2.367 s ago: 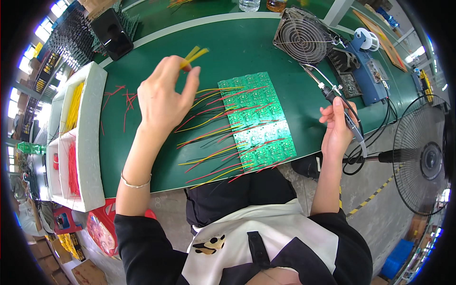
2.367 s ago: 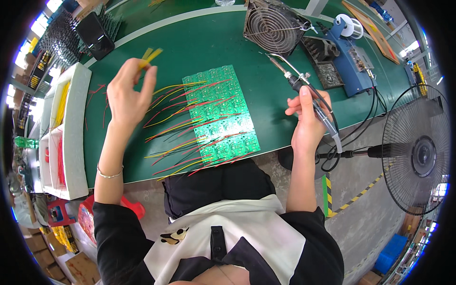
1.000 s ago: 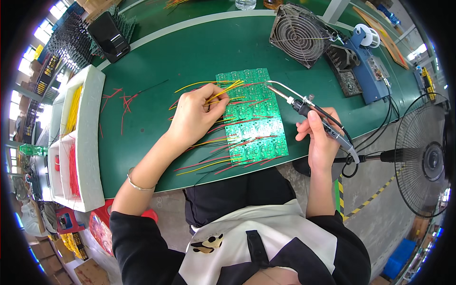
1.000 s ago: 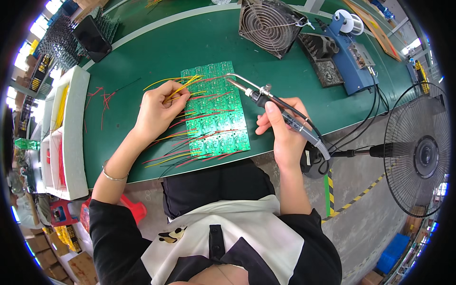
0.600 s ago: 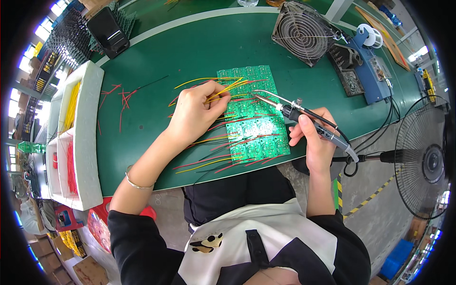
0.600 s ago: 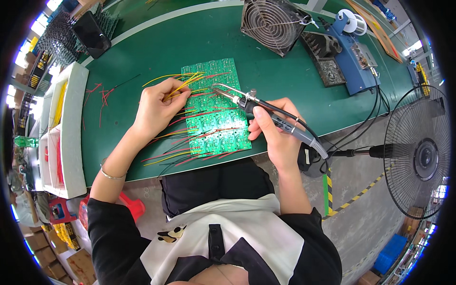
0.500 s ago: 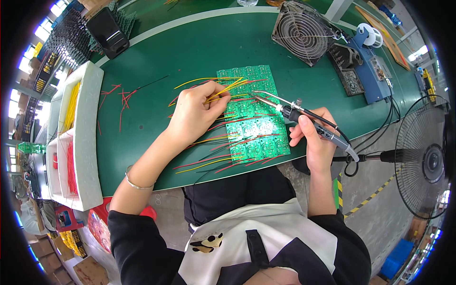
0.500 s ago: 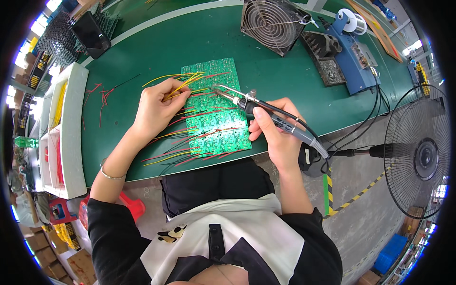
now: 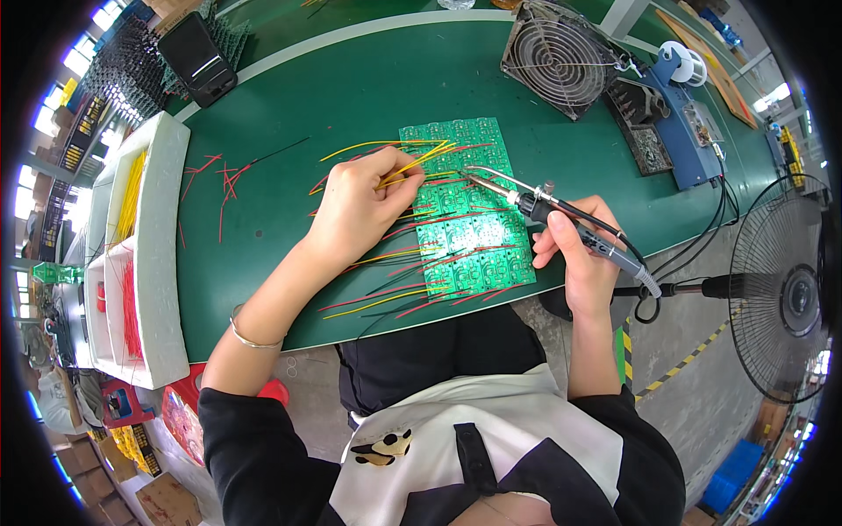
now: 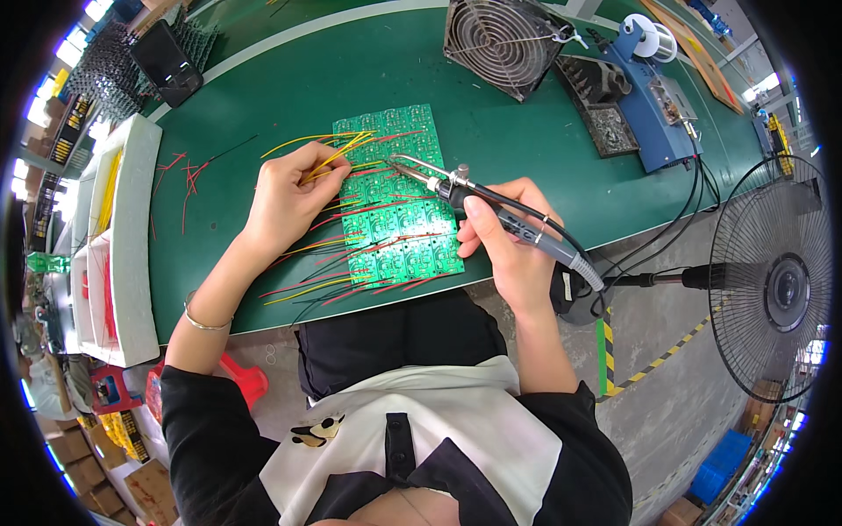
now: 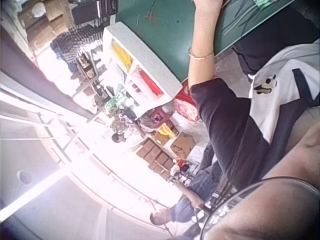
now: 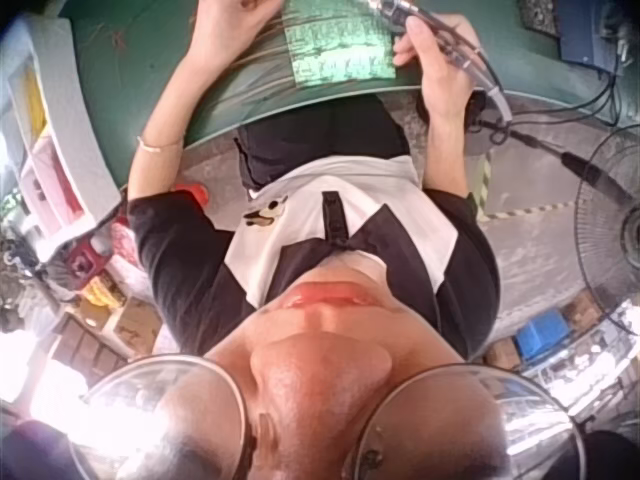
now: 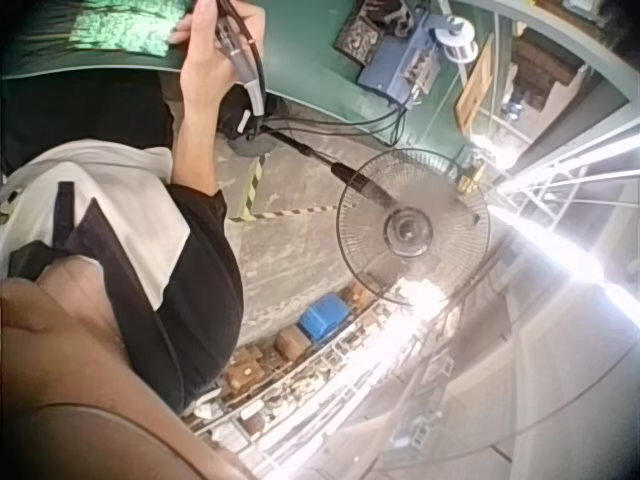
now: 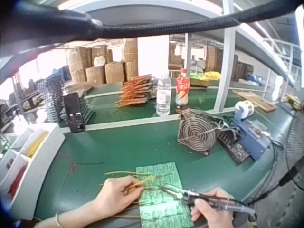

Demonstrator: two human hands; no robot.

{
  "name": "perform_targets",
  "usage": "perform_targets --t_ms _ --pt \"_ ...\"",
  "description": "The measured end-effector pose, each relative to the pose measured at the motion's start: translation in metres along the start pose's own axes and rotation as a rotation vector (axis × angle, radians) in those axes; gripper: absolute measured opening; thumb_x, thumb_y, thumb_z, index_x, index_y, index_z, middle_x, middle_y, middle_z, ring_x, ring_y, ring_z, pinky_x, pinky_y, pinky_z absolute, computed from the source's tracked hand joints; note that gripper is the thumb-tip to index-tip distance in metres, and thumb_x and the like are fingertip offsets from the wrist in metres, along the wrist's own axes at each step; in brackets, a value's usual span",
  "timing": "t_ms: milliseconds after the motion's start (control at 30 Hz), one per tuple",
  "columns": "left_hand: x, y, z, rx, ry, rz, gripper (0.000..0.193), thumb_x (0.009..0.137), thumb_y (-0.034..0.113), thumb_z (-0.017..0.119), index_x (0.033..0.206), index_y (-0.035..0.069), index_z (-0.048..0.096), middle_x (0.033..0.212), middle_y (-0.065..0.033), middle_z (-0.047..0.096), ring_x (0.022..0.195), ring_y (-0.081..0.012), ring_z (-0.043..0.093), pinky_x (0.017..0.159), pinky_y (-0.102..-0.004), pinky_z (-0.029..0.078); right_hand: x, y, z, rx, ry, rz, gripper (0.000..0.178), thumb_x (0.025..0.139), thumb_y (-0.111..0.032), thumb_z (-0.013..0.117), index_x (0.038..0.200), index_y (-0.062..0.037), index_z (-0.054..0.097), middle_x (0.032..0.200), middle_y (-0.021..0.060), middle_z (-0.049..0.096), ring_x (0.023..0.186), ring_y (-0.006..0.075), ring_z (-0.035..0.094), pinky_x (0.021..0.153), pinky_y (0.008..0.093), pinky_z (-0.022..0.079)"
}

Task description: The person solders wires onto a circuit board using a soldering iron, taking wires from a storage box and attaching them to the board.

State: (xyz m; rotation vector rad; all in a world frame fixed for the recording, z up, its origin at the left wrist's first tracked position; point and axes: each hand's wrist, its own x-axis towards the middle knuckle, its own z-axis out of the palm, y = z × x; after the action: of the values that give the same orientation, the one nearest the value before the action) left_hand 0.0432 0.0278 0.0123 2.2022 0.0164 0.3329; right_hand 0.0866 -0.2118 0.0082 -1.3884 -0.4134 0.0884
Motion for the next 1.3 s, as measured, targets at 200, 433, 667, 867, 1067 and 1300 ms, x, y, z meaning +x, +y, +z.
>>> perform_targets --t_ms 200,433,667,867,1067,1300 --pt "0.0 0.002 0.0 -0.015 0.003 0.019 0.011 0.081 0.006 0.06 0.086 -0.003 0.06 0.07 -0.0034 0.059 0.063 -0.0025 0.048 0.057 -0.0184 0.042 0.0 0.001 -0.003 0.035 0.042 0.014 0.015 0.083 -0.009 0.061 0.083 0.0024 0.051 0.061 0.0115 0.059 0.047 0.014 0.056 0.05 0.0245 0.048" --pt "0.001 0.004 -0.001 -0.025 0.011 0.025 0.011 0.08 0.007 0.061 0.084 -0.003 0.059 0.066 -0.0031 0.056 0.061 -0.0024 0.046 0.054 -0.0196 0.041 0.007 -0.003 -0.012 0.047 0.206 -0.034 0.016 0.085 -0.013 0.058 0.085 0.0009 0.051 0.06 0.0103 0.057 0.044 0.0144 0.053 0.057 0.028 0.05" --pt "0.004 0.003 -0.014 0.512 0.206 0.507 0.005 0.079 0.001 0.059 0.081 0.0 0.055 0.068 -0.0082 0.055 0.05 -0.0232 0.049 0.047 -0.0318 0.042 0.025 -0.007 -0.033 0.014 0.382 -0.105 0.015 0.085 -0.014 0.059 0.083 -0.0014 0.052 0.062 0.0084 0.058 0.045 0.0128 0.053 0.055 0.0258 0.049" --pt "-0.019 0.032 -0.005 0.417 0.017 0.731 0.011 0.07 0.0 0.058 0.077 0.003 0.051 0.061 -0.0073 0.048 0.049 -0.0218 0.05 0.043 -0.0337 0.04 0.029 -0.003 -0.041 -0.008 0.412 -0.09 0.018 0.083 -0.017 0.063 0.085 -0.0008 0.054 0.064 0.0085 0.058 0.051 0.0134 0.056 0.05 0.0235 0.047" --pt "-0.042 0.036 0.029 0.531 -0.212 0.718 0.012 0.068 0.008 0.055 0.072 0.006 0.044 0.057 -0.0041 0.042 0.049 -0.0169 0.049 0.039 -0.0301 0.039 0.03 -0.003 -0.03 -0.067 0.412 -0.111 0.019 0.082 -0.013 0.064 0.088 0.0017 0.053 0.069 0.0104 0.06 0.057 0.0161 0.06 0.053 0.025 0.049" --pt "-0.027 0.027 0.033 0.615 -0.076 0.656 0.013 0.073 0.008 0.055 0.073 0.005 0.042 0.057 -0.0048 0.043 0.048 -0.0179 0.05 0.04 -0.0307 0.04 0.036 -0.003 -0.024 -0.117 0.402 -0.161 0.02 0.081 -0.011 0.064 0.089 0.0041 0.053 0.072 0.012 0.062 0.058 0.0168 0.061 0.054 0.0256 0.05"
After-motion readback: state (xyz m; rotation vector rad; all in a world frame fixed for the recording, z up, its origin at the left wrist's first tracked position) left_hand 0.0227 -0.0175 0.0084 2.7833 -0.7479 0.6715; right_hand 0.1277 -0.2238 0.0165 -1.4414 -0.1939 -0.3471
